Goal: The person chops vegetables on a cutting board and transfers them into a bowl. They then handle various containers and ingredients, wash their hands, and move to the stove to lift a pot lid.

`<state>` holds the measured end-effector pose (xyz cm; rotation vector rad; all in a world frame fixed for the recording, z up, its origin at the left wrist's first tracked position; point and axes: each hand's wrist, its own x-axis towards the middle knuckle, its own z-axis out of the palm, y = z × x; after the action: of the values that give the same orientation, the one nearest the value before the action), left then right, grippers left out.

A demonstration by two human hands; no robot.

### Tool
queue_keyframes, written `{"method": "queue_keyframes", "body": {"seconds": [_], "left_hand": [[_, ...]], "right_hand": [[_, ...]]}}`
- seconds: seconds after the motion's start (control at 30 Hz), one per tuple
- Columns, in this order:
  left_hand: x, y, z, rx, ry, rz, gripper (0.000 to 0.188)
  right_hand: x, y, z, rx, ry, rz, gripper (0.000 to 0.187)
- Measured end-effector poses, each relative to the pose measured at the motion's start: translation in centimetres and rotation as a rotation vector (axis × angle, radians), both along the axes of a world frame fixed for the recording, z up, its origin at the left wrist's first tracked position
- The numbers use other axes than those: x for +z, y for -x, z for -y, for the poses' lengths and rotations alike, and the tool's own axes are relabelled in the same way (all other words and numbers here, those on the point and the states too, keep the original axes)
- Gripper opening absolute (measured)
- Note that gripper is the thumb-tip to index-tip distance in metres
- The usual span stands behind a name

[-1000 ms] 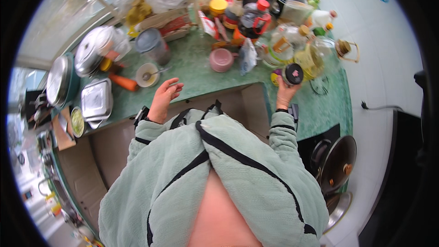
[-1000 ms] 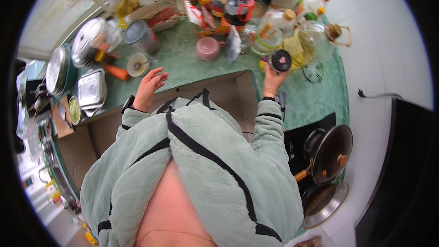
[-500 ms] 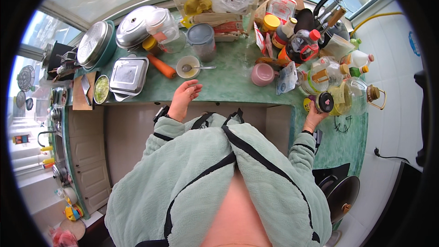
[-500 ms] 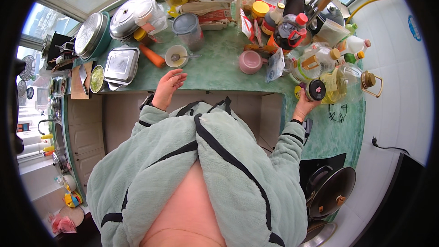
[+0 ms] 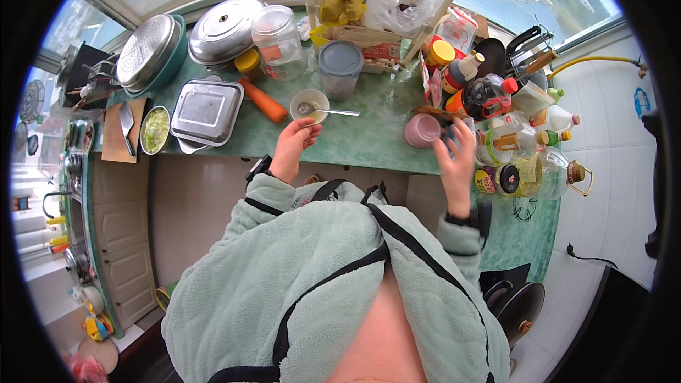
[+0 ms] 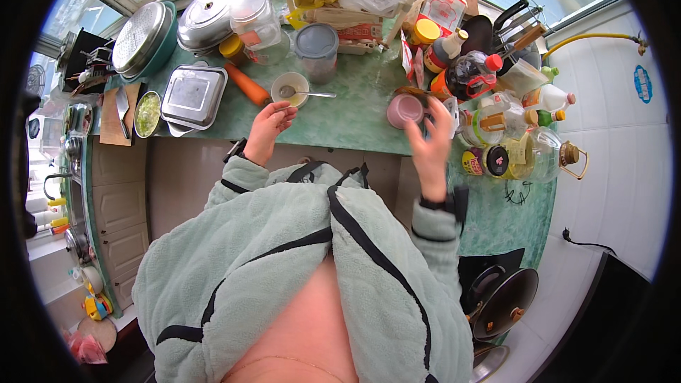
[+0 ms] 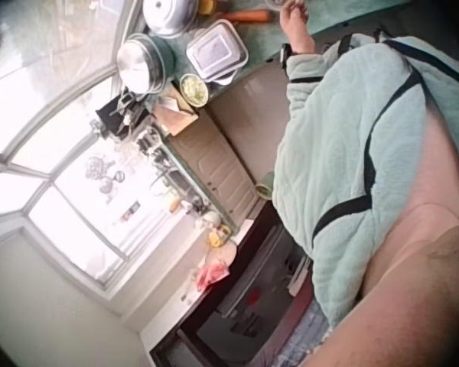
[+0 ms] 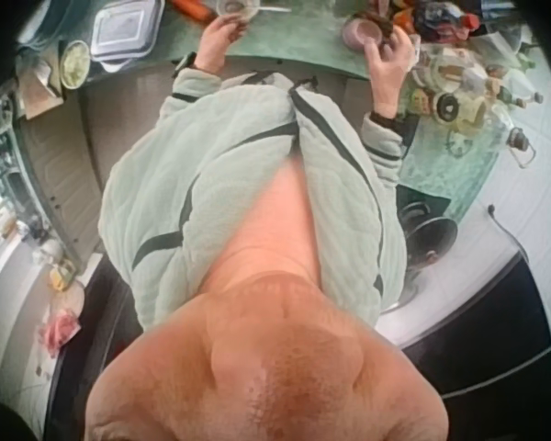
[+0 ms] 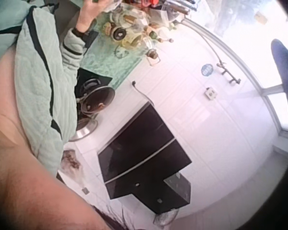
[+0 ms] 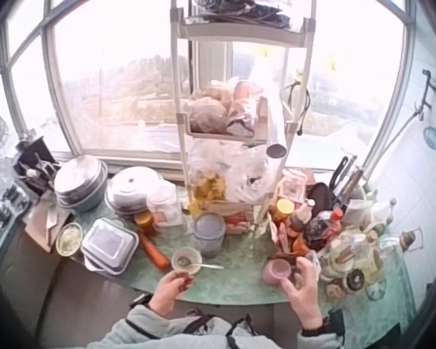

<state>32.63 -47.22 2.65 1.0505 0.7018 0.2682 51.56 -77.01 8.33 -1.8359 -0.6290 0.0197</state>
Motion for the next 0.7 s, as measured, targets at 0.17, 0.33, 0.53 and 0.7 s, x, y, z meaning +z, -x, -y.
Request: {"method": "queue_keyframes", "body": {"seconds": [0.17, 0.33, 0.53, 0.7], "left_hand": [[0.7, 0.6, -0.9, -0.031, 0.035, 0.049, 0.030], [0.3, 4.4, -3.1, 0.013, 0.033, 0.042, 0.032], [-2.0, 9.4, -5.8, 0.147, 0.063, -0.008, 0.032], [-2.4, 10.5, -7.3, 0.180, 0.137, 0.011, 0.027]], "right_hand": [[0.3, -1.4, -18.2, 0.227, 0.289, 0.338, 0.083], [-0.6, -0.6, -26.6, 0.051, 0.726, 0.309, 0.096], [-2.6, -0.5, -29.9, -0.173, 0.879, 0.455, 0.093], [-3.0, -1.1, -29.3, -0.131, 0.742, 0.420, 0.082]]}}
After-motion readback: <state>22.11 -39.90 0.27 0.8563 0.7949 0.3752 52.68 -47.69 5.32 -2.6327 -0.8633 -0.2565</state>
